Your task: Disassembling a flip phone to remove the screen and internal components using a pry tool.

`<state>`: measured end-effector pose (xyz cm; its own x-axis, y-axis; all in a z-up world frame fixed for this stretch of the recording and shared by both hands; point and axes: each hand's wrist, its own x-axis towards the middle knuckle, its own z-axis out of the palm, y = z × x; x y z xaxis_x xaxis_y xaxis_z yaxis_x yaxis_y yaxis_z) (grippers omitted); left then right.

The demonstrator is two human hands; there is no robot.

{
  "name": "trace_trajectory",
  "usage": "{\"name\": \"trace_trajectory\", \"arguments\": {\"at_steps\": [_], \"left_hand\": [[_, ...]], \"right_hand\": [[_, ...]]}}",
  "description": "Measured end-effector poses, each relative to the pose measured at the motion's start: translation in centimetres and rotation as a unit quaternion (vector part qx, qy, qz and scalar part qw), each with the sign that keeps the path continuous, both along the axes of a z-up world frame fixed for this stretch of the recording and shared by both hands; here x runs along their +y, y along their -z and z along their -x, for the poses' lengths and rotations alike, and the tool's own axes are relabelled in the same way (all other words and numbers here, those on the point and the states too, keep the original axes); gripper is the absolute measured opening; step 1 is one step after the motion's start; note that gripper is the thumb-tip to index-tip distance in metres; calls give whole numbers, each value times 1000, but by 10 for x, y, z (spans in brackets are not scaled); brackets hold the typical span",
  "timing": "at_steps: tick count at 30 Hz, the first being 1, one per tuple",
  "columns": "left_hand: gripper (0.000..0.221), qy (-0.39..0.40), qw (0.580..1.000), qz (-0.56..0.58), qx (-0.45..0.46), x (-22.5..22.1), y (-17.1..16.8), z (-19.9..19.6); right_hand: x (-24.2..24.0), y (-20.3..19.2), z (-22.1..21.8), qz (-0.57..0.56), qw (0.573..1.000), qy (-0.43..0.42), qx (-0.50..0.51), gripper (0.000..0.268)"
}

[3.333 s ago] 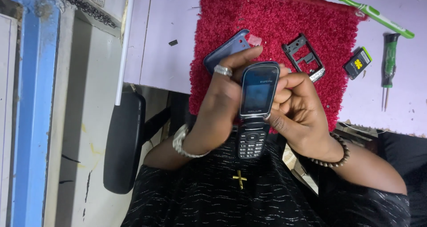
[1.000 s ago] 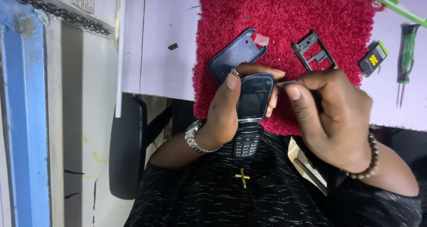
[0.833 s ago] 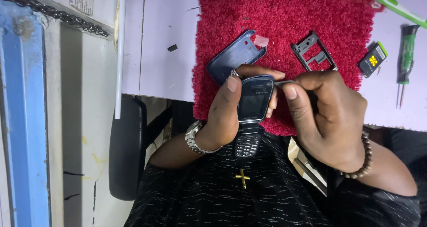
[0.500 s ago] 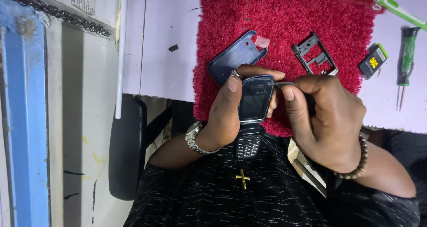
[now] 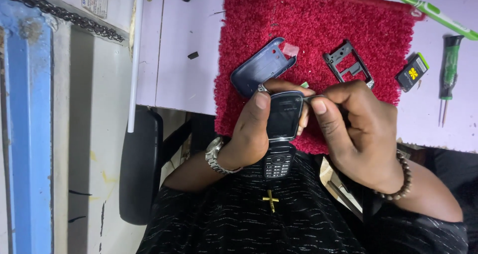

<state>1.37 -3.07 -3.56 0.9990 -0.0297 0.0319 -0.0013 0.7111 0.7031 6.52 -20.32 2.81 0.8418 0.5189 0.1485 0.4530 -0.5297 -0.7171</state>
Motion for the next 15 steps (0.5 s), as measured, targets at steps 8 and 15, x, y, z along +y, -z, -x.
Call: {"name": "trace_trajectory", "arguments": {"at_steps": [8, 15], "left_hand": [[59, -15, 997, -65, 25, -2, 4, 3], [51, 0, 1000, 22, 2, -3, -3, 0]], "right_hand": [[3, 6, 7, 93, 973, -36, -208, 19], [0, 0, -11, -43, 997, -34, 53, 15]]}}
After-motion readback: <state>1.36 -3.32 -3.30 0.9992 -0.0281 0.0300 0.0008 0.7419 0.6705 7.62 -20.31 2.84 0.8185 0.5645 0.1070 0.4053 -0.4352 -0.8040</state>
